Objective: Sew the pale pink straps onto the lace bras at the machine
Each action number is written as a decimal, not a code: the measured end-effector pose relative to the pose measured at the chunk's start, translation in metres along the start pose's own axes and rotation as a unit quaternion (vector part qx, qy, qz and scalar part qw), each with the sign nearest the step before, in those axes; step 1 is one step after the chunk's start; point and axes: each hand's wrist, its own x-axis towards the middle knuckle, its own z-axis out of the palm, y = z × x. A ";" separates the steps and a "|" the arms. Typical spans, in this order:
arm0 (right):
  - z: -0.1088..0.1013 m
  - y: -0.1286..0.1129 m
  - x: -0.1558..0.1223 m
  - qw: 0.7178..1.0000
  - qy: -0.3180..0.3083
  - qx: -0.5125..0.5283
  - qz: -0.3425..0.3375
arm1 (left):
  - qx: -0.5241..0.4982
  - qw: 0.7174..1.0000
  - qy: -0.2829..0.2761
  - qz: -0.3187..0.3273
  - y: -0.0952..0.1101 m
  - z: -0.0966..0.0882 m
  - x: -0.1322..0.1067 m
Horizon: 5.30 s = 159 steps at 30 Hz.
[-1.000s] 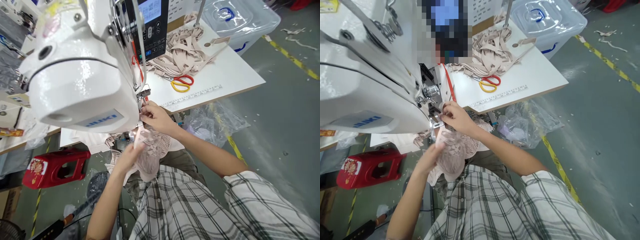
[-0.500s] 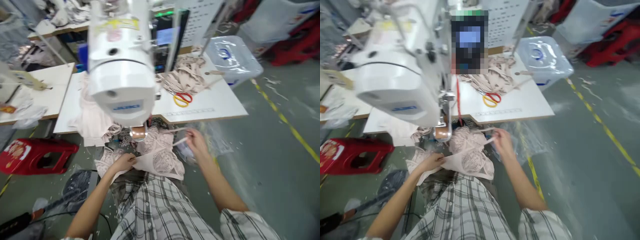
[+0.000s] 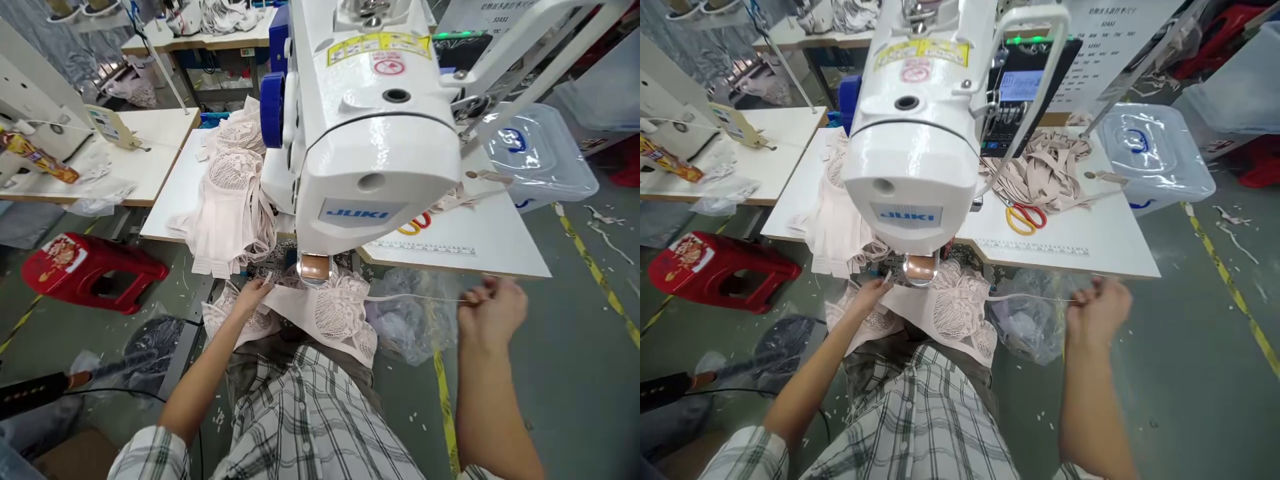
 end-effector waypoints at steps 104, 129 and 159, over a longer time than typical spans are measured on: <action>0.075 -0.082 -0.130 0.655 -0.687 -0.286 -0.132 | 0.174 0.863 -0.011 0.474 0.150 0.018 -0.077; 0.133 -0.103 -0.124 0.642 -0.621 -0.373 -0.251 | 0.415 0.686 0.084 0.592 0.125 -0.012 -0.035; 0.095 -0.027 -0.136 0.794 -0.458 -0.254 -0.309 | 0.514 0.682 0.087 0.512 0.160 0.010 -0.053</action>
